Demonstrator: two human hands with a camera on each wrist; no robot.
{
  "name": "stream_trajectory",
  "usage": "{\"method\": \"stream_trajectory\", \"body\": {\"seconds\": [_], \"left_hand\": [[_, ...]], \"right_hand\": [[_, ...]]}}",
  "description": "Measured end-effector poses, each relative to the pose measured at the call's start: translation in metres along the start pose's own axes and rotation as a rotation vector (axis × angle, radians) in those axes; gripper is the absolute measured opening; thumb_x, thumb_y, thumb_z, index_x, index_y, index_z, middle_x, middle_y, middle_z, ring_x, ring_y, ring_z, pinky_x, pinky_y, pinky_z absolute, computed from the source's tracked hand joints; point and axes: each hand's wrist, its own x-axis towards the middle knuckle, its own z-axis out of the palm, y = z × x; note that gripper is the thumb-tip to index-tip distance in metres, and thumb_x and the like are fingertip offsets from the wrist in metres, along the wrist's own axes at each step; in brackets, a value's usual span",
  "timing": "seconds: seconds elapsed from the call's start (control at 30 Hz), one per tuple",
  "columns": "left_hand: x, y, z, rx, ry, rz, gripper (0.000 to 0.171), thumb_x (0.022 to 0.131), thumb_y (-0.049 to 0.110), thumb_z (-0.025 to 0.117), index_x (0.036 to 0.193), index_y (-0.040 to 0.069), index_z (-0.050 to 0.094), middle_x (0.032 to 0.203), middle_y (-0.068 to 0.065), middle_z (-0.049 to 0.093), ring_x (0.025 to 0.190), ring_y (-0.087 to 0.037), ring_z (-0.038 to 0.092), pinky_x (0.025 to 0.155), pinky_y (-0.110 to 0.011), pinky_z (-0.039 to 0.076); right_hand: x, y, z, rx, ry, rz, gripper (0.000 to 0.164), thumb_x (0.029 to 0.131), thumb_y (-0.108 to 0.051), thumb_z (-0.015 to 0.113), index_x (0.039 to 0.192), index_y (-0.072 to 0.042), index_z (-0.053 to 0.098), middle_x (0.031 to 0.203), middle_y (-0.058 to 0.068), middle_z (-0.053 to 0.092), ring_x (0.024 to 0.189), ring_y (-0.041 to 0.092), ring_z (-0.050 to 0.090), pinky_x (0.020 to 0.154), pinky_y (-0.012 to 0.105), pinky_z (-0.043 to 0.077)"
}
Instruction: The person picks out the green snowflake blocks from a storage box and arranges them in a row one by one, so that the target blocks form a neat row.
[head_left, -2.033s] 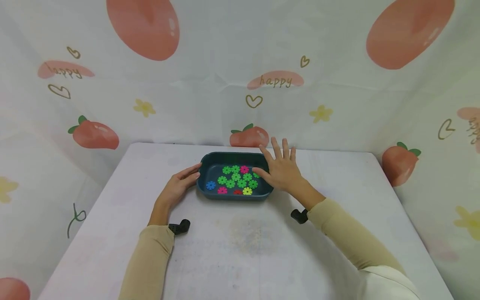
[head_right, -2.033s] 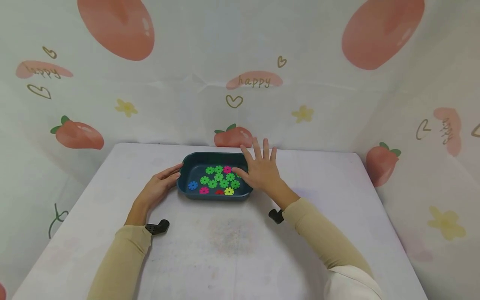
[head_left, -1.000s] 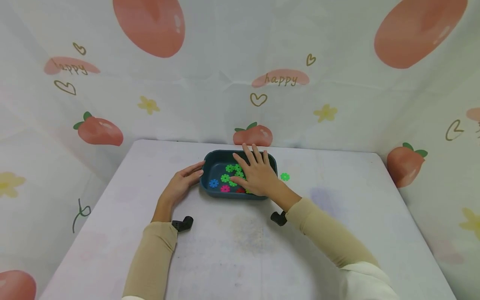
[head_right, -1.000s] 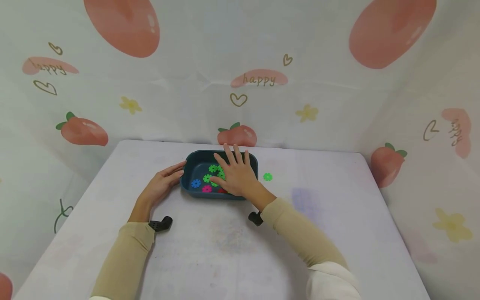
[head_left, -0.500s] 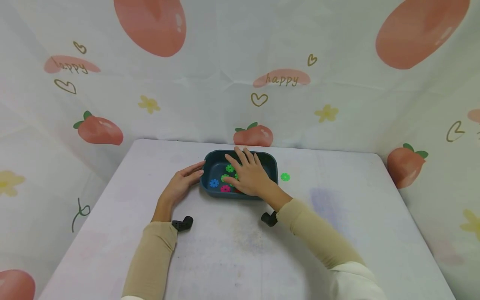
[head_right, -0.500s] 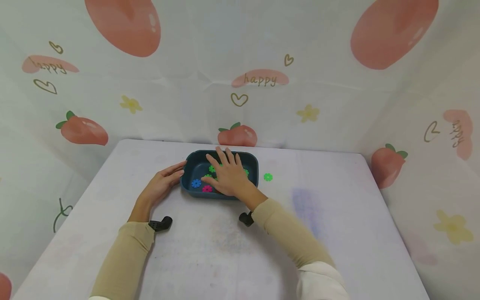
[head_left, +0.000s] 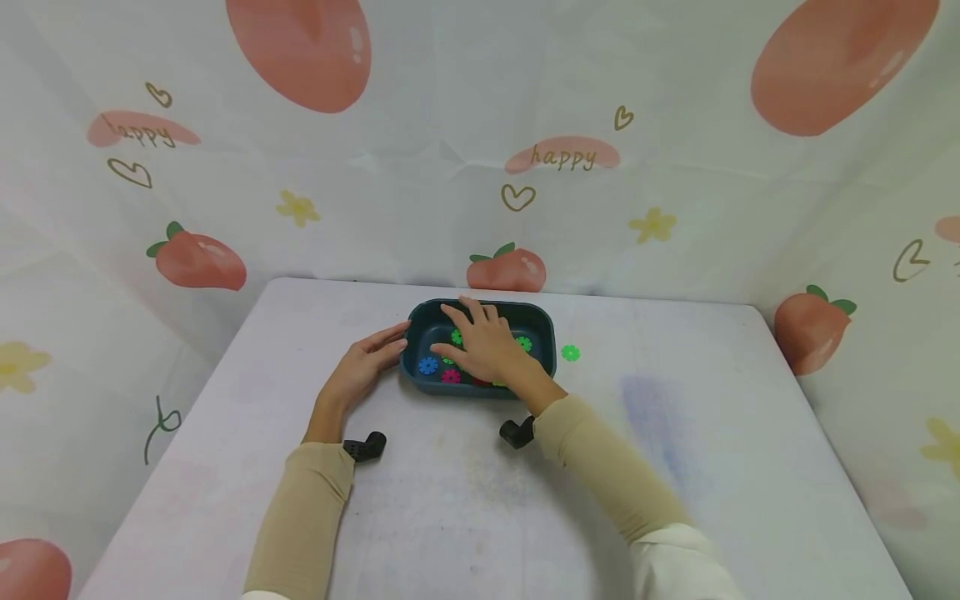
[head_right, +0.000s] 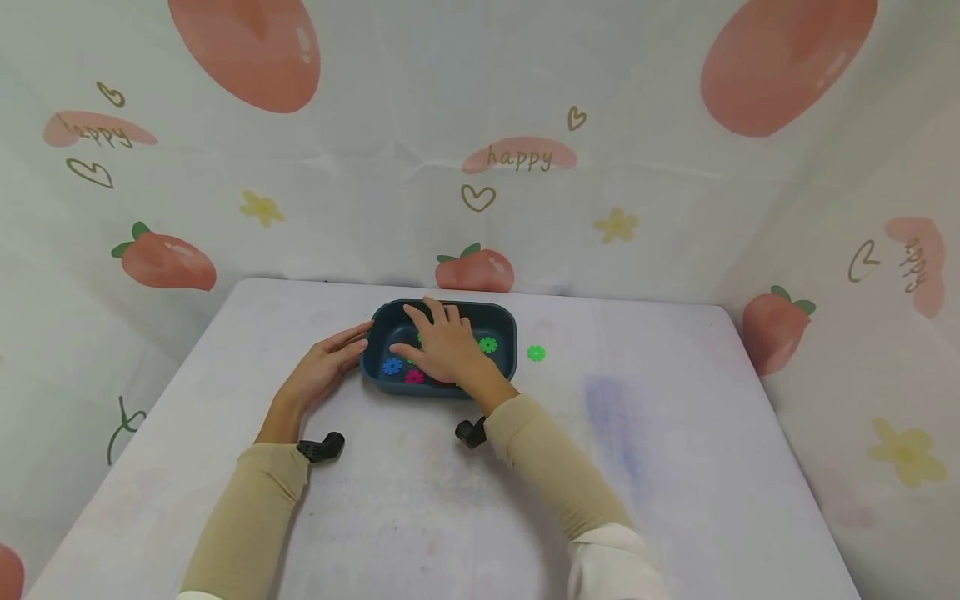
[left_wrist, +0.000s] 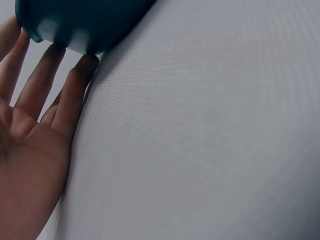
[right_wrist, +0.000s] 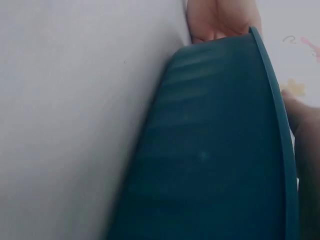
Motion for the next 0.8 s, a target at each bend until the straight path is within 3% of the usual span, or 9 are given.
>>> {"method": "stream_trajectory", "body": {"seconds": [0.27,0.5,0.63,0.8], "left_hand": [[0.001,0.001,0.0,-0.004,-0.005,-0.007,0.057,0.101,0.039,0.064,0.154,0.024,0.047,0.161,-0.002,0.044,0.147,-0.02,0.044,0.102,-0.013,0.048],[0.002,-0.002,0.0,-0.021,-0.01,0.019,0.058,0.099,0.04,0.066,0.152,0.023,0.05,0.159,-0.004,0.048,0.141,-0.015,0.05,0.099,-0.012,0.05],[0.002,-0.003,0.0,-0.013,-0.011,0.028,0.059,0.098,0.043,0.067,0.152,0.024,0.051,0.159,-0.004,0.048,0.143,-0.016,0.049,0.102,-0.014,0.049],[0.001,-0.002,0.0,0.006,0.001,0.027,0.06,0.097,0.047,0.068,0.151,0.028,0.051,0.158,-0.003,0.049,0.143,-0.018,0.05,0.113,-0.026,0.046]], "right_hand": [[0.005,-0.001,0.008,0.118,0.008,0.014,0.074,0.093,-0.055,0.068,0.156,-0.025,0.041,0.158,0.013,0.036,0.139,0.037,0.037,0.115,0.055,0.04],[0.009,-0.001,0.017,0.255,-0.012,0.035,0.063,0.093,-0.039,0.075,0.147,-0.016,0.053,0.143,0.014,0.051,0.125,0.033,0.044,0.104,0.046,0.049],[0.01,-0.002,0.02,0.258,-0.041,0.05,0.06,0.091,-0.035,0.078,0.143,-0.014,0.057,0.14,0.014,0.054,0.121,0.033,0.046,0.104,0.046,0.048],[0.01,-0.001,0.021,0.247,-0.07,0.058,0.053,0.091,-0.03,0.079,0.139,-0.014,0.061,0.137,0.015,0.056,0.12,0.033,0.048,0.104,0.046,0.048]]}}
